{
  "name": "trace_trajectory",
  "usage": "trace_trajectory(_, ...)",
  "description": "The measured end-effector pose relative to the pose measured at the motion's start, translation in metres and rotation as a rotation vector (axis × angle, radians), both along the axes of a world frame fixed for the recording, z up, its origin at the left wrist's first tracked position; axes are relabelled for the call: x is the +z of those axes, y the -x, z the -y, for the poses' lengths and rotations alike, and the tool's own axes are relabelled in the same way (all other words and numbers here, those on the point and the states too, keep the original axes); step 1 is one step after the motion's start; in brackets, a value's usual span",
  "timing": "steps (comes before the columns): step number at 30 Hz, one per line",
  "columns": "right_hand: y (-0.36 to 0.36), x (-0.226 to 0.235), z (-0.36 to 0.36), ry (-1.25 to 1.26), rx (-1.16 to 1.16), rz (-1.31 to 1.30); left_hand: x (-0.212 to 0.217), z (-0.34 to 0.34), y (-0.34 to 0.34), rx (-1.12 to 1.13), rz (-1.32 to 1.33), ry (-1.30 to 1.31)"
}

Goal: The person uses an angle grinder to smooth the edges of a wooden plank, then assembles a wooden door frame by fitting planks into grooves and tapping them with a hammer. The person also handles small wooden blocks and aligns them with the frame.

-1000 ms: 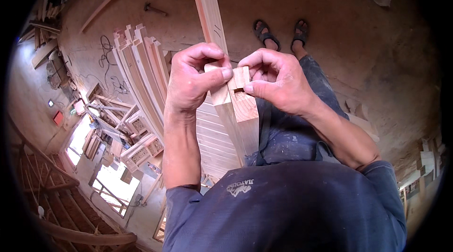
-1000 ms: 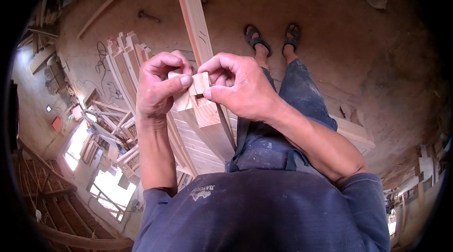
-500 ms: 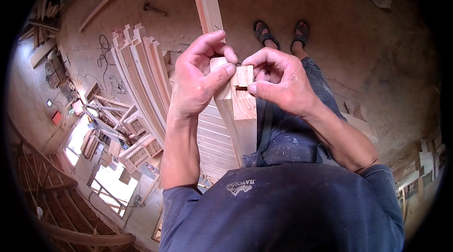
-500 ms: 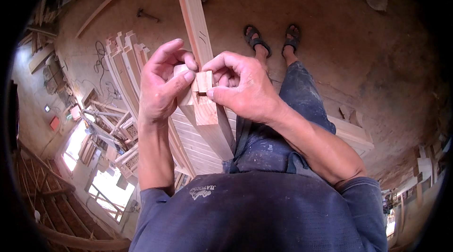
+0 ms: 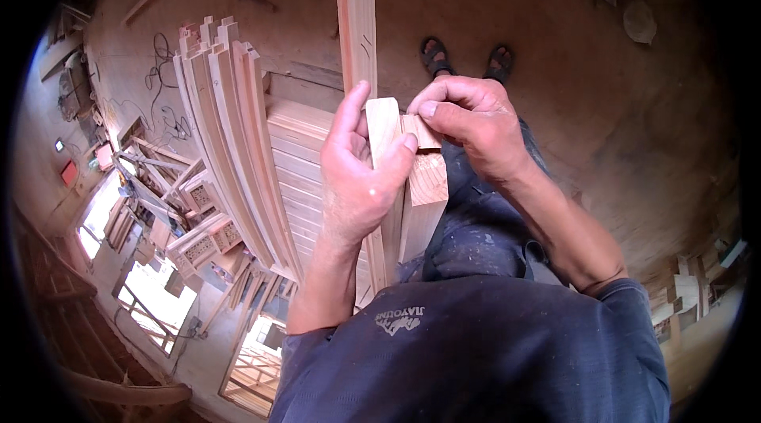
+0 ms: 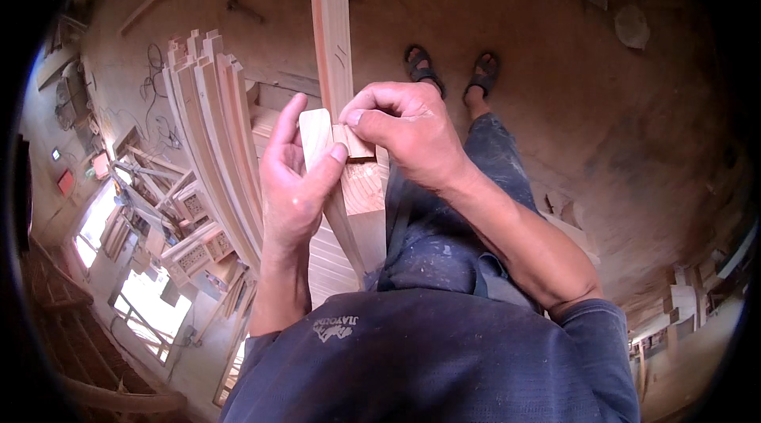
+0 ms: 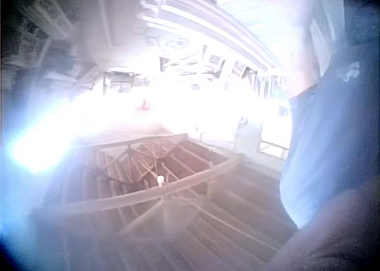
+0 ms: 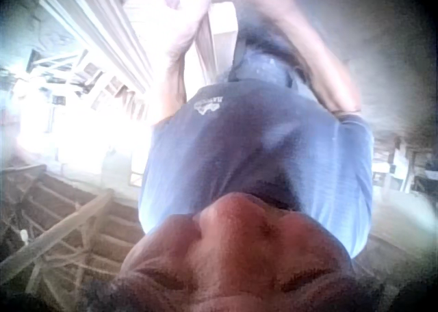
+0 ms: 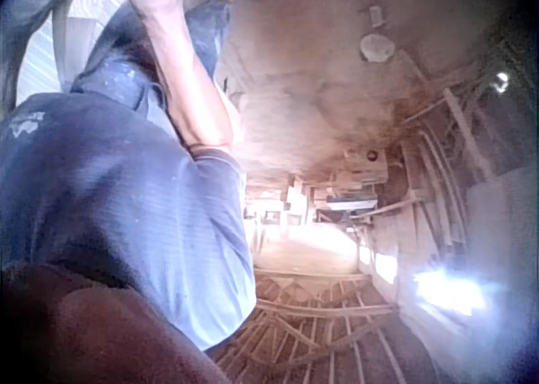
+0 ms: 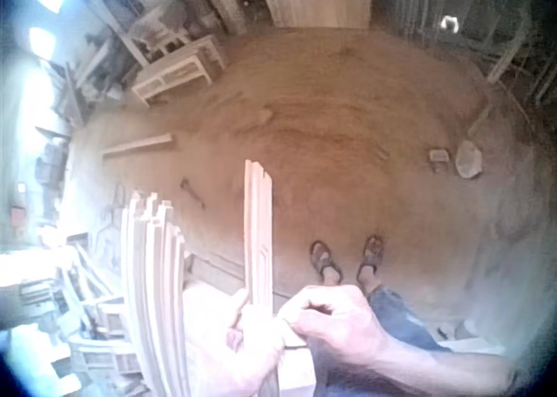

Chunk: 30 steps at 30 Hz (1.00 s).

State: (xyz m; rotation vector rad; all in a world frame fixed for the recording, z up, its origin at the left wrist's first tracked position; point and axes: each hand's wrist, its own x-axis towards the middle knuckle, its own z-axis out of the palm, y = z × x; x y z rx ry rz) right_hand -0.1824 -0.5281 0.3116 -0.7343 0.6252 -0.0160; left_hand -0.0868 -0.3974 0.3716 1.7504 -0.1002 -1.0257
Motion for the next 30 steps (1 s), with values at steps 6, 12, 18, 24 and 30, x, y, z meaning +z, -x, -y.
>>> trace_trajectory(6, -0.011, -0.01, 0.015, 0.04, 0.146, 0.107, 0.0, 0.002, 0.001, -0.026, 0.018, -0.04)
trace_trajectory(12, -0.022, -0.013, 0.02, 0.11, 0.27, 0.116, -0.003, -0.002, -0.003, 0.0, -0.011, -0.015)
trace_trajectory(18, -0.019, -0.029, 0.002, -0.396, 0.042, 0.116, -0.007, -0.007, -0.005, -0.048, 0.069, -0.023)
trace_trajectory(24, -0.019, -0.042, -0.005, -0.74, -0.013, 0.231, -0.006, -0.004, -0.002, -0.019, 0.099, -0.04)
trace_trajectory(30, -0.019, -0.036, 0.0, -0.646, 0.02, 0.183, -0.001, -0.002, 0.0, -0.065, 0.151, -0.079)
